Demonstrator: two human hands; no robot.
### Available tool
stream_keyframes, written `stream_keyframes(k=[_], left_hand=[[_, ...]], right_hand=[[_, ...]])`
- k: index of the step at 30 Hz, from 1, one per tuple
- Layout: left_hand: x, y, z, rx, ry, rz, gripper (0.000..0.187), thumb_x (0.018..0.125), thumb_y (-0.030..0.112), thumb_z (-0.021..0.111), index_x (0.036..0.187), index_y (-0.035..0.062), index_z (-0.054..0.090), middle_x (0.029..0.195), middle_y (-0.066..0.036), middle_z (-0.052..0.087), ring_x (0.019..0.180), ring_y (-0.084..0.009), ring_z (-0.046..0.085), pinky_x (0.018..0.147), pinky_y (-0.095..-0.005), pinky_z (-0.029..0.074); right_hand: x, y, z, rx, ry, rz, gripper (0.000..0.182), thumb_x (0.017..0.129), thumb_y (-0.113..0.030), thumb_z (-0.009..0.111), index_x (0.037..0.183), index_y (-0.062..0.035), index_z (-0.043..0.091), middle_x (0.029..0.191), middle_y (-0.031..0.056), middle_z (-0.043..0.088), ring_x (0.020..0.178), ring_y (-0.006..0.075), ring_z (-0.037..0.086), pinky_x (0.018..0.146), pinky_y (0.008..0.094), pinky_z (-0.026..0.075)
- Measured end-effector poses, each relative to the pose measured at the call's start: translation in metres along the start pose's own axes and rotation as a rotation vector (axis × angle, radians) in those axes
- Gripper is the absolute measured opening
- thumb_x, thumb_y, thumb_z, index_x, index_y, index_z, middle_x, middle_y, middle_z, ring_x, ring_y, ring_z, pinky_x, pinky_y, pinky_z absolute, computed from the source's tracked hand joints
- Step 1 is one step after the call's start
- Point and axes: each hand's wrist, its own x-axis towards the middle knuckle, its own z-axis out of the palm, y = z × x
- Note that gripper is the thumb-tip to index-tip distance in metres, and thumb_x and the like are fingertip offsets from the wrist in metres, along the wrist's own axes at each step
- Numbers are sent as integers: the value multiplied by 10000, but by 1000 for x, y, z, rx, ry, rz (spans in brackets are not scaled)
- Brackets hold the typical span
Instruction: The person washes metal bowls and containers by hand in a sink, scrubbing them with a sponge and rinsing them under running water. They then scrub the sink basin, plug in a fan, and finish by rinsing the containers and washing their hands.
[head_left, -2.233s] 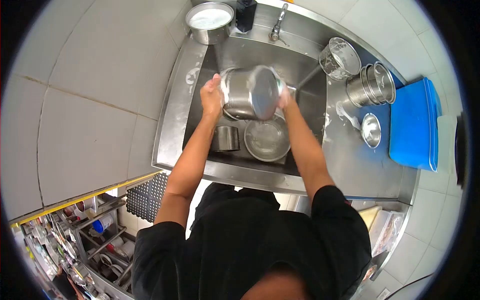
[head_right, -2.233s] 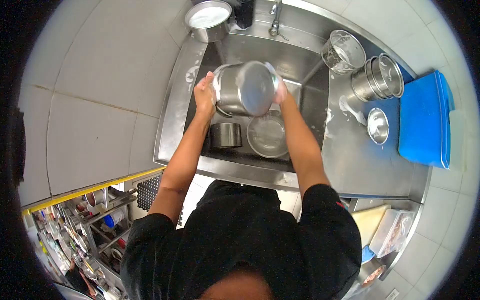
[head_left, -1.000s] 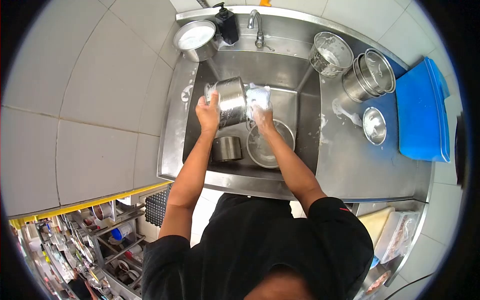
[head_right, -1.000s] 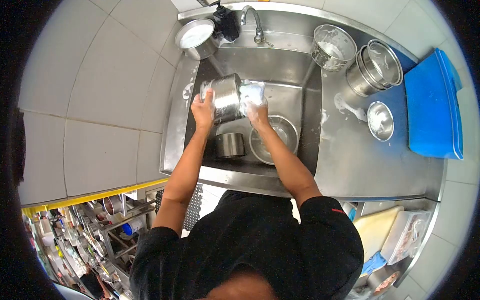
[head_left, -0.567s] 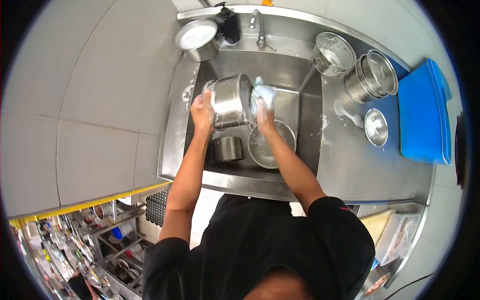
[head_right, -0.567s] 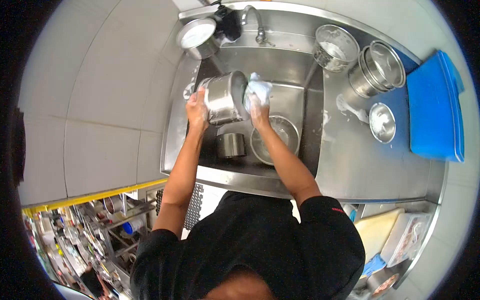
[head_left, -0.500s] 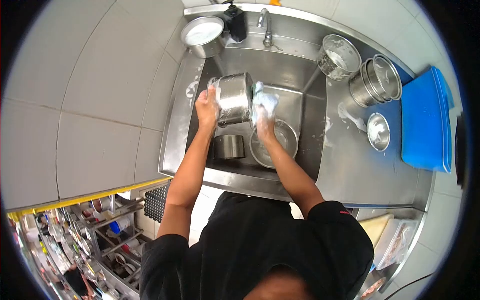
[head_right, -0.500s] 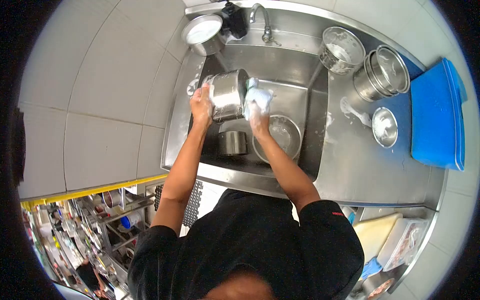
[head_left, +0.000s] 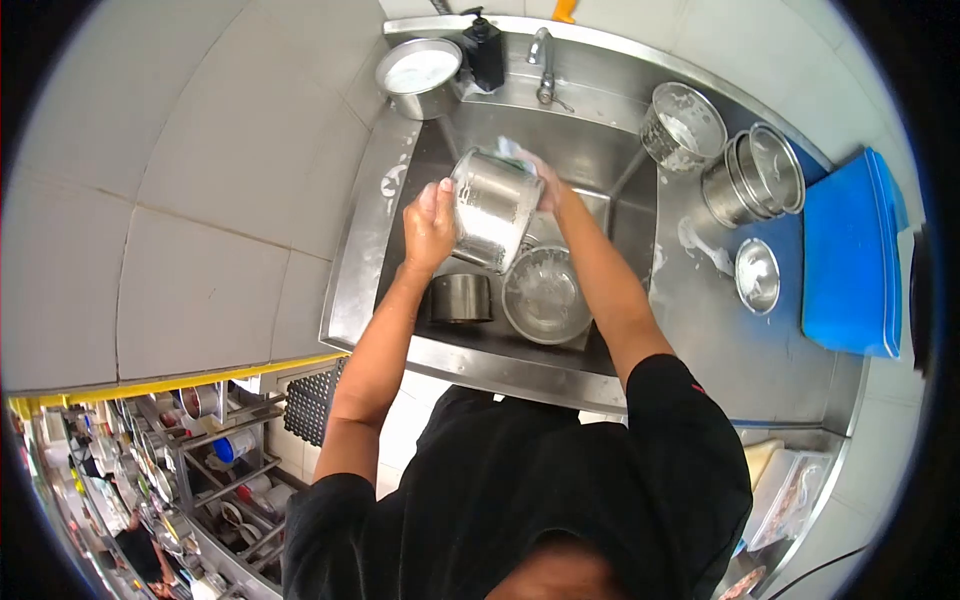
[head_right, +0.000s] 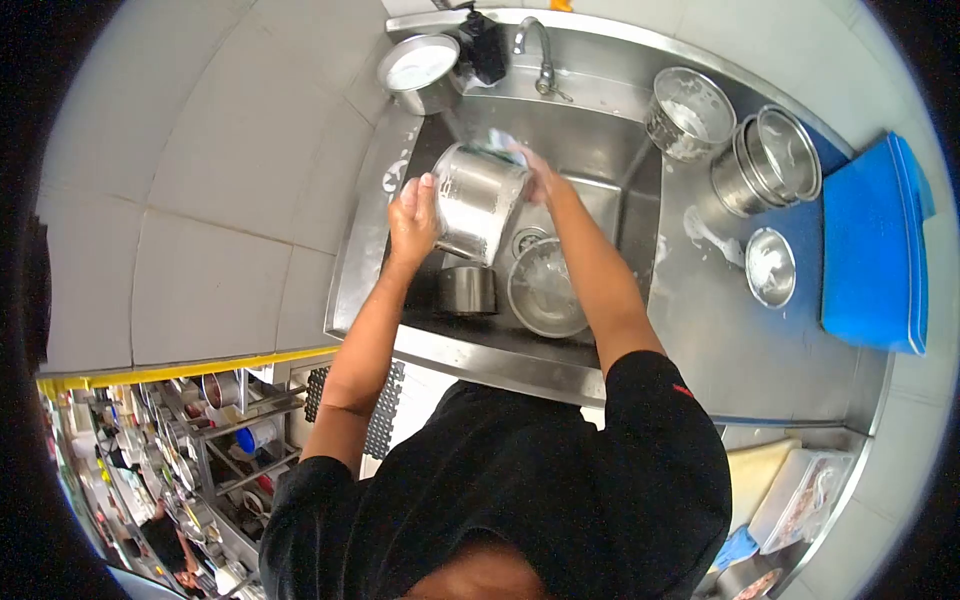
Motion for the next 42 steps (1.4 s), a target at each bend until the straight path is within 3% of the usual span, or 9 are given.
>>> stream_keyframes(k=[1, 5, 9, 20, 22, 29, 35, 38, 42], left_hand=[[-1, -1, 1, -69, 62, -62, 323, 919, 189, 456, 656, 3, 455, 558, -201, 470, 480, -365, 443, 456, -396, 352], [-13, -17, 16, -46, 247, -72, 316, 900, 185, 515, 643, 10, 460, 537, -154, 493, 435, -270, 444, 439, -352, 369], [-17, -18, 8, 21, 244, -77, 306, 891, 200, 539, 658, 7, 487, 550, -151, 520, 470, -286, 520, 463, -358, 409], [-14, 1, -25, 160, 330, -11, 272, 865, 162, 566, 652, 20, 474, 582, -155, 512, 493, -344, 514, 460, -396, 404], [-14, 9, -32, 369, 114, 312, 288, 838, 175, 603, 639, 22, 462, 584, -142, 514, 488, -326, 519, 456, -398, 412], [-1, 20, -92, 599, -427, 450, 340, 770, 371, 646, 697, 57, 540, 654, -105, 569, 554, -303, 575, 493, -377, 462], [17, 5, -105, 899, -1124, 495, 325, 810, 385, 548, 871, 68, 581, 802, -87, 608, 762, -263, 618, 652, -374, 495], [11, -10, -105, 983, -1237, 588, 329, 805, 396, 535, 886, 81, 582, 838, -67, 603, 789, -247, 619, 674, -357, 492], [8, -6, -114, 990, -1067, 710, 318, 783, 405, 563, 713, 101, 621, 946, -4, 551, 1025, -203, 506, 878, -414, 415]], right_hand=[[0, 19, 0, 428, -23, 198, 353, 867, -351, 472, 1010, -69, 631, 1012, 104, 620, 903, 213, 599, 833, 365, 481], [-26, 117, 11, 860, -115, 92, 447, 904, -386, 372, 1174, -71, 538, 1165, 108, 564, 1069, 259, 536, 952, 464, 394], [-59, 99, 59, 968, 200, 173, 468, 905, -428, 319, 1251, -142, 453, 1266, 81, 482, 1221, 309, 382, 1016, 581, 230], [-77, 39, 95, 928, 84, 342, 509, 886, -445, 386, 1252, -93, 420, 1244, 138, 478, 1169, 381, 414, 996, 585, 288], [-71, 45, 103, 822, 72, 320, 503, 884, -447, 395, 1244, -98, 434, 1244, 148, 477, 1173, 396, 403, 995, 591, 285], [-43, 11, 90, 905, -149, 102, 425, 853, -417, 442, 1135, -112, 529, 1097, 107, 583, 1011, 307, 553, 917, 542, 393], [-6, -9, 112, 458, -135, -148, 385, 849, -340, 471, 1137, -89, 521, 1013, 80, 613, 891, 217, 606, 771, 428, 487], [37, -35, 123, 218, 114, -315, 360, 824, -274, 531, 1116, -63, 529, 1018, 88, 610, 886, 195, 601, 778, 372, 474], [109, -87, 130, -583, 284, -975, 413, 755, -261, 629, 1043, 28, 561, 1001, 125, 610, 858, 252, 583, 801, 306, 444]])
